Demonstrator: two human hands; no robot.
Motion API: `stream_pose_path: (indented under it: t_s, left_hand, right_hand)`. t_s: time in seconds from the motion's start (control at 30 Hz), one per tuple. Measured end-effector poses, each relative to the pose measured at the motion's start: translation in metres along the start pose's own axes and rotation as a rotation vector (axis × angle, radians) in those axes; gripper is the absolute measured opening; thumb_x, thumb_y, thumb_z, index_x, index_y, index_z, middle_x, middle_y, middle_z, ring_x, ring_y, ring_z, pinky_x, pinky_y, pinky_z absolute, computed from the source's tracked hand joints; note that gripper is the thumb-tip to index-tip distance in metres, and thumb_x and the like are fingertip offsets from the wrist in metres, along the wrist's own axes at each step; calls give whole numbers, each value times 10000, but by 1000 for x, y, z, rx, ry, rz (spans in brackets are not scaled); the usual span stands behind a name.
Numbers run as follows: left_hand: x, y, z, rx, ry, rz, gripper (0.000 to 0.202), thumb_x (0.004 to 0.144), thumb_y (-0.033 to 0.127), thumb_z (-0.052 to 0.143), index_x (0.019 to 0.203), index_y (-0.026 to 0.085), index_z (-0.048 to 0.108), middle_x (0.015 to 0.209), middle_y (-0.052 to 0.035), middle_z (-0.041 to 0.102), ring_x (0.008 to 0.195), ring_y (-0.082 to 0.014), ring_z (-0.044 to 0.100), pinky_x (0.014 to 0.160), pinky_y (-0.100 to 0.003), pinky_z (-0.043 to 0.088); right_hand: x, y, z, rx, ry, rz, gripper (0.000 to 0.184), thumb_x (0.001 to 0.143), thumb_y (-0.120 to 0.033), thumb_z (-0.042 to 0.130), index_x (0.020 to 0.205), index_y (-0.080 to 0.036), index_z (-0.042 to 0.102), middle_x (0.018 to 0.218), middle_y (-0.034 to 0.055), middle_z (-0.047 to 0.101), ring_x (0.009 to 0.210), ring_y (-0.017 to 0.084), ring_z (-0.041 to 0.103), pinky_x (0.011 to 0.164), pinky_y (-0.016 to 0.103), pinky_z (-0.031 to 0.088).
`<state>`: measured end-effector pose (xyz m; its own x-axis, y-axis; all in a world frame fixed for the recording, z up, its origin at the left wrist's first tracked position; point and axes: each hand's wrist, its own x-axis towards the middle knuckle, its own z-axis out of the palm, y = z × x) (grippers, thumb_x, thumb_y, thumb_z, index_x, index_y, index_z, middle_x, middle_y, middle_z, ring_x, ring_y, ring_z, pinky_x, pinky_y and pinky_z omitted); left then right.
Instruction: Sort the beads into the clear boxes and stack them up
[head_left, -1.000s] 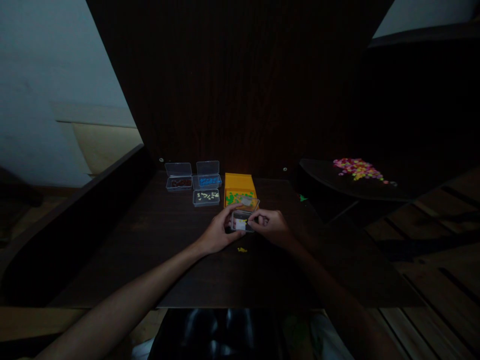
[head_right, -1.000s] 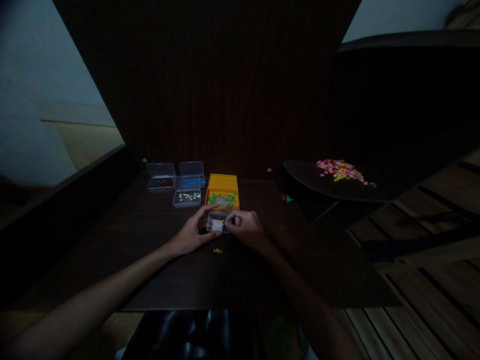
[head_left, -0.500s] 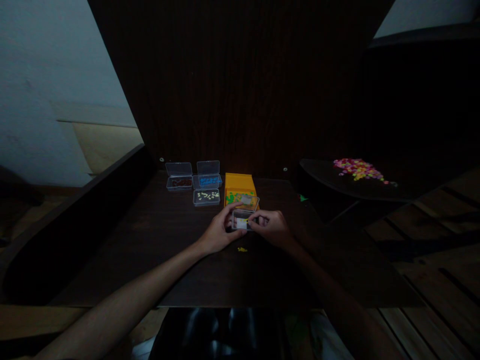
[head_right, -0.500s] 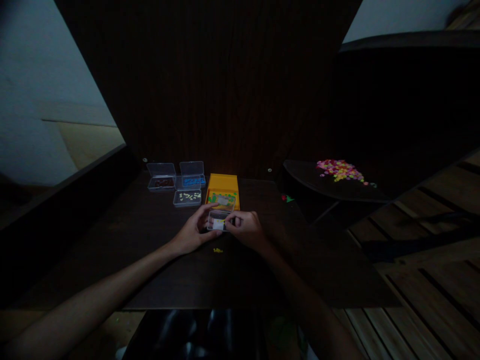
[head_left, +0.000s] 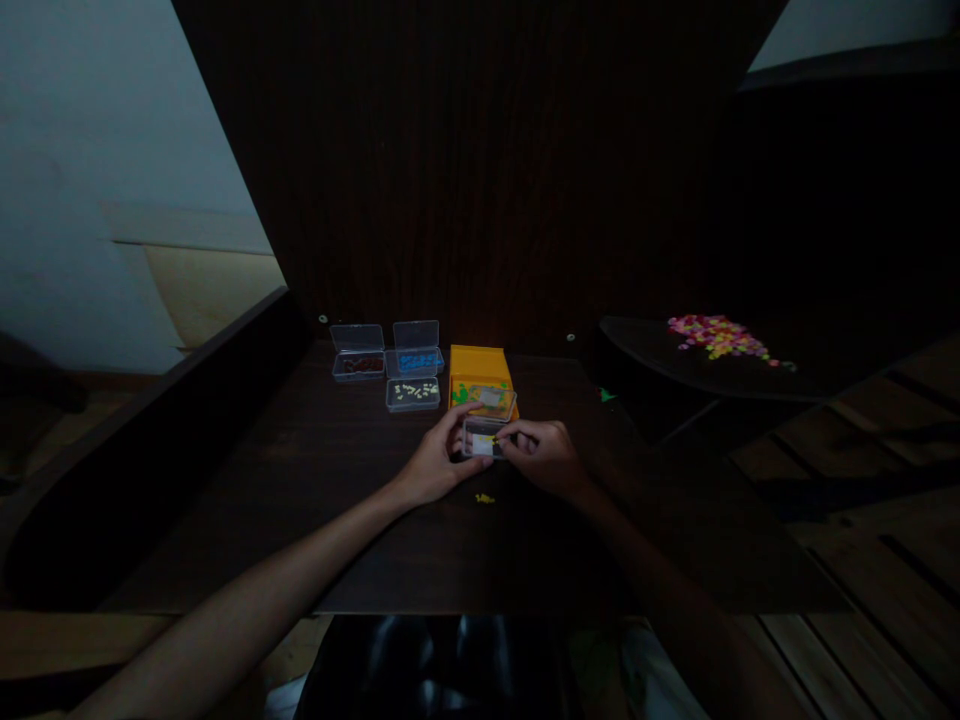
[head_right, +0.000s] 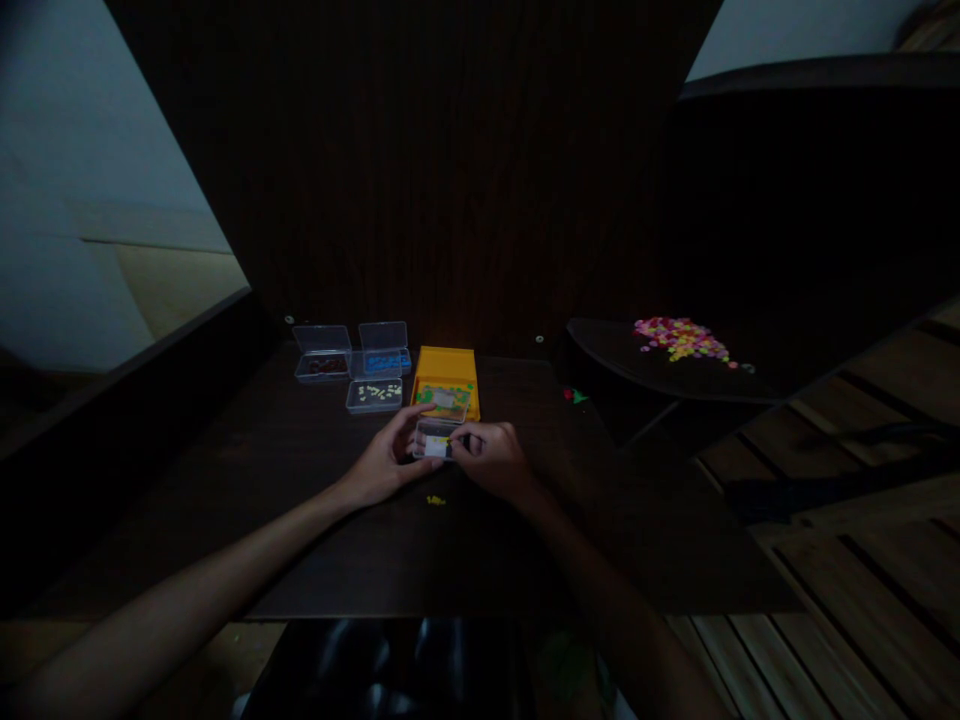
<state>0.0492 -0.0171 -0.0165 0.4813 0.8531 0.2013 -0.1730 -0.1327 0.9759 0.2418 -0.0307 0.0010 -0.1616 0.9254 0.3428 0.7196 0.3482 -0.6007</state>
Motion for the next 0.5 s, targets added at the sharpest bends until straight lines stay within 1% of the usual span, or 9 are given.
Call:
stream_pose_path:
  t_s: [0.1, 0.2, 0.3, 0.4, 0.5]
  left_hand:
    - [0, 0, -1, 0, 7, -1, 714, 696, 208, 781, 1325, 200, 443, 1104, -74, 612, 836, -134, 606, 843, -323, 515]
    - [1, -2, -2, -22, 2, 2, 718, 696, 207, 783, 1325, 202, 439, 1152, -92, 612, 874, -150, 623, 863, -336, 514]
    - [3, -3, -3, -57, -3, 1, 702, 698, 196, 780, 1312, 205, 442, 1175, -101, 612, 917, -169, 641, 861, -334, 523]
    - [4, -5, -4, -65, 15, 4, 701, 694, 180, 779, 1307, 205, 441, 1166, -95, 616, 909, -161, 647, 832, -305, 532]
    - [4, -5, -5, -35, 50, 5, 705, 692, 173, 781, 1311, 202, 445, 1137, -87, 625, 861, -142, 646, 795, -280, 535]
  right_hand:
    - [0, 0, 0, -8, 18, 3, 174, 729, -228, 596, 758, -156, 752, 449, -47, 481, 425, 78, 383, 482, 207, 316]
    - [0, -1, -2, 7, 41, -3, 189, 739, -229, 585, 788, -158, 754, 468, -40, 501, 442, 85, 408, 498, 210, 335]
    - [-3, -2, -7, 38, 14, -65, 207, 782, -259, 564, 801, -161, 746, 479, -38, 502, 435, 82, 391, 494, 213, 336]
    - [-6, -4, -13, 67, -101, -198, 198, 812, -290, 579, 800, -164, 732, 495, -39, 513, 440, 78, 403, 519, 214, 354]
    - [-10, -6, -17, 73, -323, -295, 147, 803, -273, 616, 800, -174, 724, 578, -22, 600, 504, 85, 492, 607, 221, 398]
